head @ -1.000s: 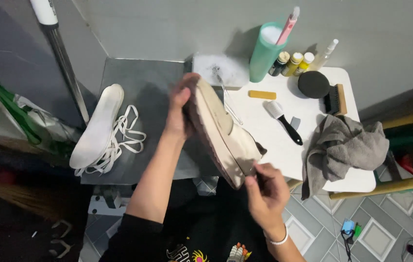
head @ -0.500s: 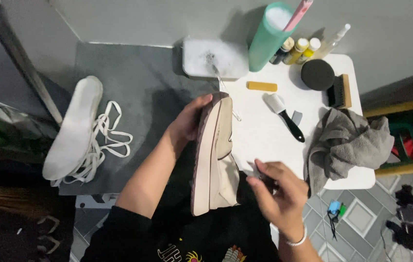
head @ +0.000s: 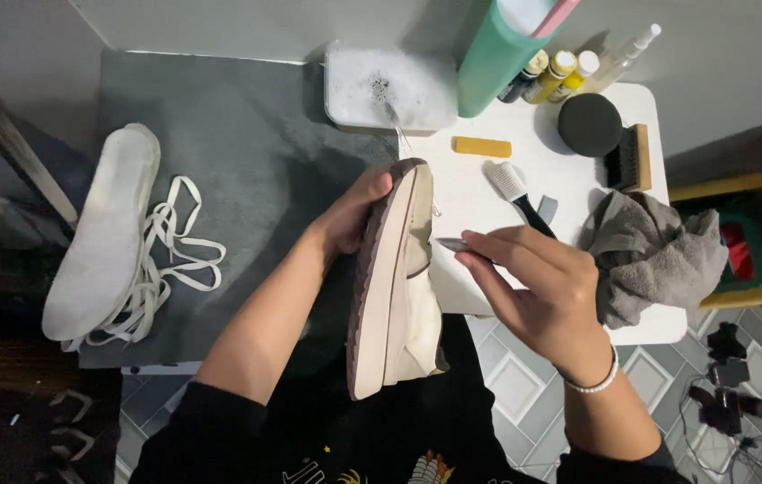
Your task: The person uses a small metal tool to scrape and clean the side and sole of a white sneaker. They then wipe the shoe with a cloth and continue scraping the sole area.
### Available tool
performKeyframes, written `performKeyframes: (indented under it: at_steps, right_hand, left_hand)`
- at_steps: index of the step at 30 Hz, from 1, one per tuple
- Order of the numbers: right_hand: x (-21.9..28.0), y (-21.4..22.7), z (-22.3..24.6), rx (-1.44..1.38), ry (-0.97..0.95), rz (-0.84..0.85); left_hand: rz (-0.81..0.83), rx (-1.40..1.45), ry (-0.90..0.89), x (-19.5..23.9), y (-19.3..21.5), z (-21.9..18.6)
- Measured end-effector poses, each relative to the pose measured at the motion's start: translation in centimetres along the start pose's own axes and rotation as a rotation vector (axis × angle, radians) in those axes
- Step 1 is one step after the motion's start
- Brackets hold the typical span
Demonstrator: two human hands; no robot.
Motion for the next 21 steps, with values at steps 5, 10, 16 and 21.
performKeyframes:
  at_steps: [5, 10, 16, 21]
  right_hand:
    - [-0.8, -0.6, -0.7, 0.005, 0.031, 0.105]
    - [-1.3, -1.1, -1.4, -0.012, 0.046, 0.182]
    - [-2.1, -1.3, -1.8, 0.04, 0.091, 0.264]
    - [-2.3, -1.4, -1.9, 0.081, 0.136, 0.301]
  left_hand:
    - [0.057, -0.149, -0.094, -2.9, 4.3, 3.6]
    - [0.024, -0.13, -0.125, -2.6, 3.9, 3.6]
    - [0.042, -0.237, -0.111, -3.0, 3.7, 3.3]
    - [0.028, -0.292, -0.12, -3.5, 5.0, 3.9]
Point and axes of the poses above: each hand's wrist, its own x-axis away from the middle knuckle, its own y-axis out of the back of the hand, z = x × y, the point moved 4 cm from there along -x, towards the middle knuckle, and after that the axes turned 11 degrees about -z, right-handed, at the moved point
